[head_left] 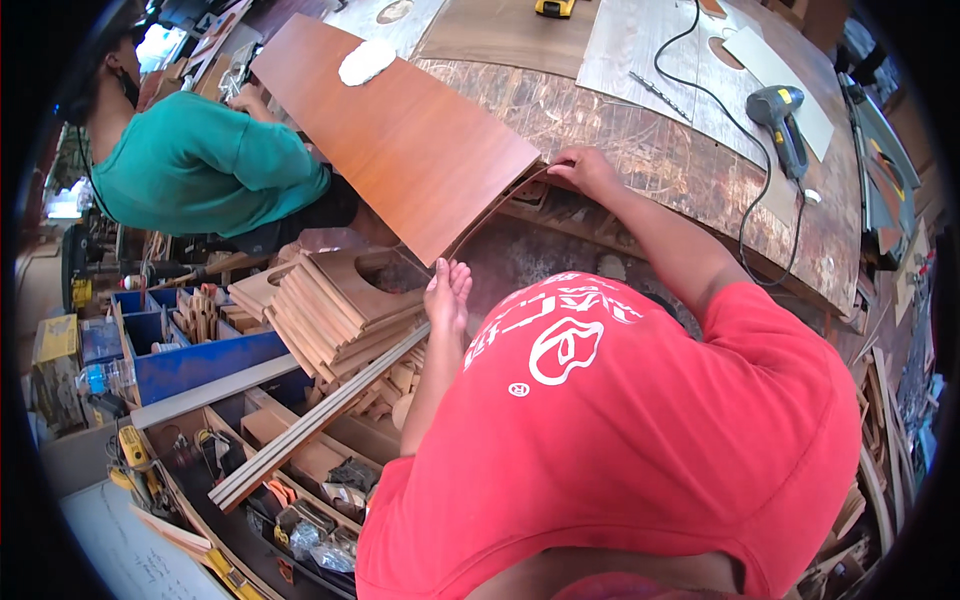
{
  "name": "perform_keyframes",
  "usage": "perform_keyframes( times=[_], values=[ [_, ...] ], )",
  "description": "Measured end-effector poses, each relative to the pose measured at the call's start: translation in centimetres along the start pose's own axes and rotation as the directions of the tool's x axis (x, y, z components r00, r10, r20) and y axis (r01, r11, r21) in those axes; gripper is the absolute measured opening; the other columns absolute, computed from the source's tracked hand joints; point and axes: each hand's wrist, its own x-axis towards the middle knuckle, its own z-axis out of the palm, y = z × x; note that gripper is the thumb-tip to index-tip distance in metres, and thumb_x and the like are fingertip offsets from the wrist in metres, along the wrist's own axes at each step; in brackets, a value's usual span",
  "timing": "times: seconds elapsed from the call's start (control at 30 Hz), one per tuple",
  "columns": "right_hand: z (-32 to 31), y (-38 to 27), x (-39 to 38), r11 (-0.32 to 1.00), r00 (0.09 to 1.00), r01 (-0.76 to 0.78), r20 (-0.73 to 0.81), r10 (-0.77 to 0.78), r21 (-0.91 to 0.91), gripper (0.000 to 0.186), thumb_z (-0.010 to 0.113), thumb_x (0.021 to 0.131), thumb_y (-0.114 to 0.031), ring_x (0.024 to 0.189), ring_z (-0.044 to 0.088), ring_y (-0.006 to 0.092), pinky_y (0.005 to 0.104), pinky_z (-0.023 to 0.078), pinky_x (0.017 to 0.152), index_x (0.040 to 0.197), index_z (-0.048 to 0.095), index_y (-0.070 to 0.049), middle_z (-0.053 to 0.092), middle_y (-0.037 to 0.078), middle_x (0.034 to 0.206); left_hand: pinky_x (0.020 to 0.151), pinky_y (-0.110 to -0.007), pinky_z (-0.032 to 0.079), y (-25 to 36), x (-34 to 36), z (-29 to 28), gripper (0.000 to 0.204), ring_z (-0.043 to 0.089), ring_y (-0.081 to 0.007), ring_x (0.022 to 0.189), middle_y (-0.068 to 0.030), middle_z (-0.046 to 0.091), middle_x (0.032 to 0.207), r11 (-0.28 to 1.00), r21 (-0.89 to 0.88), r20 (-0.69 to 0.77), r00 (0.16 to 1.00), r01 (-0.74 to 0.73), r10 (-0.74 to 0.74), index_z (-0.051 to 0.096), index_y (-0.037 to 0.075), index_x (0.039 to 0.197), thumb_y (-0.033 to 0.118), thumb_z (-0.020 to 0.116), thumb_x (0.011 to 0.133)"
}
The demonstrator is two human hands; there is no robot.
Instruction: The person carries a wooden board to a workbench, heats an edge banding strip along the edge of the board using a heat gun, and presses the strip into place with a small tool.
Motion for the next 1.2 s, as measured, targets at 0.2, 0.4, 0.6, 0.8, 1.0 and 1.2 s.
perform_keyframes(
  times=[0.2,0.4,0.6,0.8,1.0,1.2],
  values=[
    [0.6,-0.2,1.3,0.999,0.999,-0.027,-0.018,0.026,-0.031,0.023,0.073,0.077,-0.027,0.081,0.064,0.0334,0.0394,0.05,0.073,0.088,0.07,-0.006,0.067,0.015,0.085,0.071,-0.025,0.055,-0.3,0.3,0.7,0.041,0.066,-0.0144,0.083,-0.0072,0.065,0.094,0.999,-0.046,-0.051,0.998,-0.028,0.026,0.056,-0.001,0.11,0.036,0.062,0.092],
    [1.1,0.6,2.3,1.0,0.999,0.027,-0.027,-0.027,-0.007,0.023,0.074,0.076,-0.026,0.081,0.064,0.0345,0.0399,0.05,0.073,0.086,0.071,-0.006,0.067,0.016,0.085,0.071,-0.025,0.055,0.3,0.5,0.7,0.041,0.066,-0.0151,0.084,-0.0087,0.066,0.095,0.999,-0.045,-0.051,0.999,-0.02,0.017,0.056,-0.002,0.111,0.034,0.061,0.093],
    [1.3,0.4,2.6,0.999,0.999,-0.032,0.0,0.032,-0.018,0.025,0.076,0.074,-0.028,0.08,0.064,0.034,0.0401,0.05,0.073,0.086,0.071,-0.005,0.067,0.017,0.085,0.071,-0.025,0.055,0.7,0.9,0.5,0.039,0.066,-0.015,0.084,-0.0091,0.066,0.096,0.999,-0.036,-0.056,0.998,-0.019,0.017,0.056,-0.002,0.111,0.033,0.06,0.094],
    [1.1,-0.1,3.1,0.989,0.989,-0.138,0.046,0.141,-0.057,0.025,0.076,0.075,-0.029,0.077,0.065,0.0335,0.0403,0.05,0.071,0.085,0.072,-0.007,0.067,0.017,0.082,0.067,-0.024,0.056,0.9,1.0,0.5,0.035,0.067,-0.0124,0.077,-0.0049,0.068,0.088,0.999,-0.038,-0.054,0.998,-0.017,0.015,0.059,0.003,0.102,0.036,0.063,0.092],
    [1.1,0.0,3.5,0.978,0.98,-0.173,0.079,0.182,-0.114,0.025,0.077,0.075,-0.03,0.075,0.065,0.0328,0.0409,0.05,0.069,0.084,0.073,-0.008,0.068,0.017,0.08,0.066,-0.024,0.055,0.7,1.2,0.4,0.035,0.067,-0.0147,0.079,-0.0087,0.067,0.093,0.999,-0.047,-0.063,0.998,-0.028,0.025,0.057,0.0,0.105,0.032,0.062,0.093],
    [1.2,-0.1,3.9,0.969,0.967,-0.216,0.11,0.229,-0.121,0.023,0.078,0.075,-0.029,0.074,0.065,0.0322,0.0407,0.05,0.068,0.084,0.073,-0.008,0.068,0.017,0.079,0.066,-0.025,0.055,0.9,1.1,0.5,0.035,0.067,-0.0151,0.078,-0.0085,0.067,0.092,0.998,-0.059,-0.071,0.997,-0.033,0.029,0.058,0.0,0.105,0.032,0.064,0.092]
  ],
)
